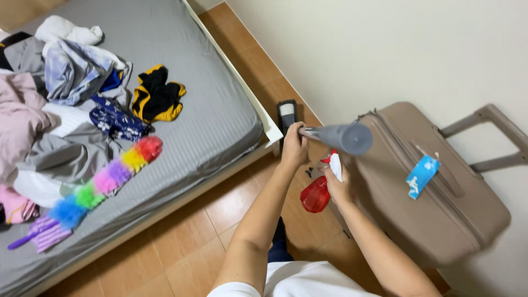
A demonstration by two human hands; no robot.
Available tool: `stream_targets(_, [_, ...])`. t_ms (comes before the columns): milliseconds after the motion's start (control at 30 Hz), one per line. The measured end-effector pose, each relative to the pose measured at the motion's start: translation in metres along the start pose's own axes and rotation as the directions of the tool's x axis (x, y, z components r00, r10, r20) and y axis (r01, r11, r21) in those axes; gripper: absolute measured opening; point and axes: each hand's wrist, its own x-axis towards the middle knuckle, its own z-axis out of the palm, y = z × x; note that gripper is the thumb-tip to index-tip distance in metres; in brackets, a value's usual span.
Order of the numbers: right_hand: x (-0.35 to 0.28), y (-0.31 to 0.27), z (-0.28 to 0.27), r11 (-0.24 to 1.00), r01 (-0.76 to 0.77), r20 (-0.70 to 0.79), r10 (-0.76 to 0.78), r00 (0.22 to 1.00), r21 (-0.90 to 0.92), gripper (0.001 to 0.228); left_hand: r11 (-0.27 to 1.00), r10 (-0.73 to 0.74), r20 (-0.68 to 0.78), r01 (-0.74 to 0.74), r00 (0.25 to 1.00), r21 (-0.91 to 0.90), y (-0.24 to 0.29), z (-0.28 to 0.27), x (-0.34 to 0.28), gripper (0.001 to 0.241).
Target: The person mops the tiled floor of a bedroom using a flat mop and a red spray bottle. They move around a bed, a suitcase, and a small wooden cabinet while cleaning the floor surface.
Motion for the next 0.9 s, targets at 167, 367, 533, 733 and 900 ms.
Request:
stream_targets(167, [0.084, 0.090, -0.009, 0.988, 0.006, -0.008, -0.005, 1.000, 0.152, 0.032, 0.994, -0.028, 0.087, 0.037, 0.996, -0.106, -0.084, 0.004, 0.040, 0.035])
stream_targets(367, [0.099, 0.007, 0.061, 0.999, 0.037, -0.058, -0.036, 0.998, 0.001, 0.047, 0.673, -0.498, 0.223, 0.536, 0.838, -0.510, -0.184, 0.018, 0.024, 0.030])
stream_targets(533, [0.122, 0.023, 0.070, 0.998, -0.012, -0.013, 0.011, 1.000, -0.065, 0.043, 0.102, -0.728, 0.436, 0.713, 0.528, -0.694, -0.203, 0.039, 0.026, 0.023])
stream_targets(733, [0.160, 0.058, 0.060, 0.998, 0.030, 0.091, -0.036, 0.995, 0.062, 0.040, 0.196, -0.847, 0.298, 0.780, 0.440, -0.594, -0.203, 0.077, 0.058, 0.056])
stream_targets(900, [0.208, 0.035, 0.046, 0.985, -0.042, 0.184, 0.011, 0.983, 0.166, 0.041, 0.255, -0.854, 0.271, 0.811, 0.444, -0.526, -0.208, 0.116, 0.100, 0.063])
